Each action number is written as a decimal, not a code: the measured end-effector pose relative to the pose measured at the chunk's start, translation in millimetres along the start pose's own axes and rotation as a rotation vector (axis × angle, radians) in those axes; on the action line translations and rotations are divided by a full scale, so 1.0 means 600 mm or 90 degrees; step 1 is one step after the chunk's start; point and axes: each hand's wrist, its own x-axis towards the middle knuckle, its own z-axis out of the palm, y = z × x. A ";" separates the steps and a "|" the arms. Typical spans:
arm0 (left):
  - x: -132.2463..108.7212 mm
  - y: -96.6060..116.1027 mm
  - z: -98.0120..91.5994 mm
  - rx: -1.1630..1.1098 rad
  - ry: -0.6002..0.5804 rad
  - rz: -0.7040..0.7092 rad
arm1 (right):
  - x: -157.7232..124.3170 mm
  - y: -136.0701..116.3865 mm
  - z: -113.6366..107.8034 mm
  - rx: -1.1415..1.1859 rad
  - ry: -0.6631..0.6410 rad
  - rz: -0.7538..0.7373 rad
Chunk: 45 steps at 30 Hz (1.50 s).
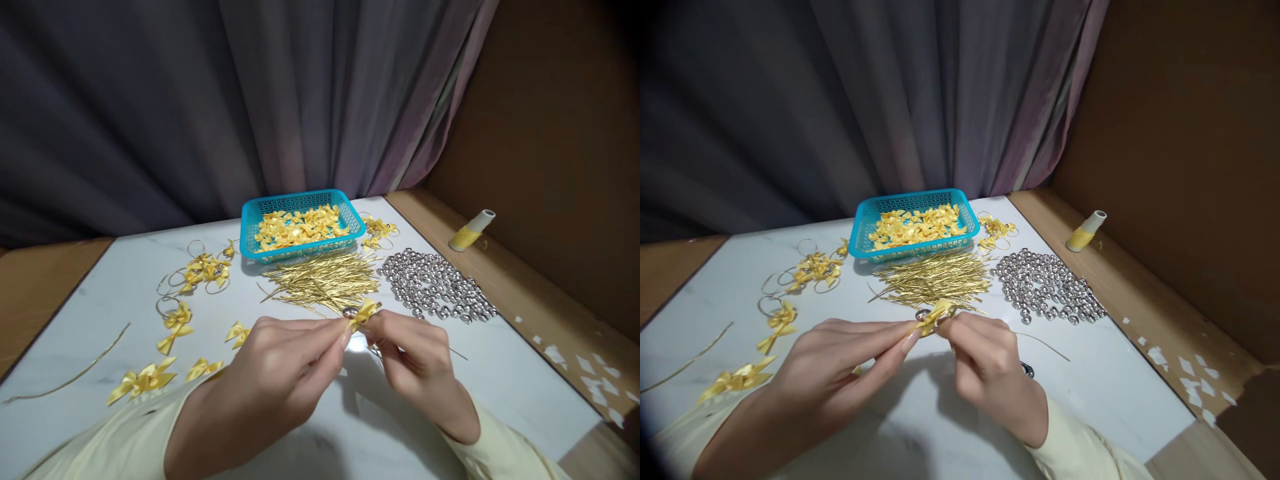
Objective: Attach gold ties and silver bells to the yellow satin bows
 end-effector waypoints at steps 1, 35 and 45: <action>-0.001 -0.001 0.000 -0.011 -0.017 -0.006 | 0.000 0.001 0.000 -0.003 -0.001 -0.001; 0.012 0.000 -0.027 -0.120 -0.186 -0.128 | 0.001 0.000 -0.003 0.039 -0.028 0.021; 0.020 -0.005 -0.033 -0.169 -0.208 -0.155 | 0.000 -0.008 -0.002 0.060 -0.041 0.061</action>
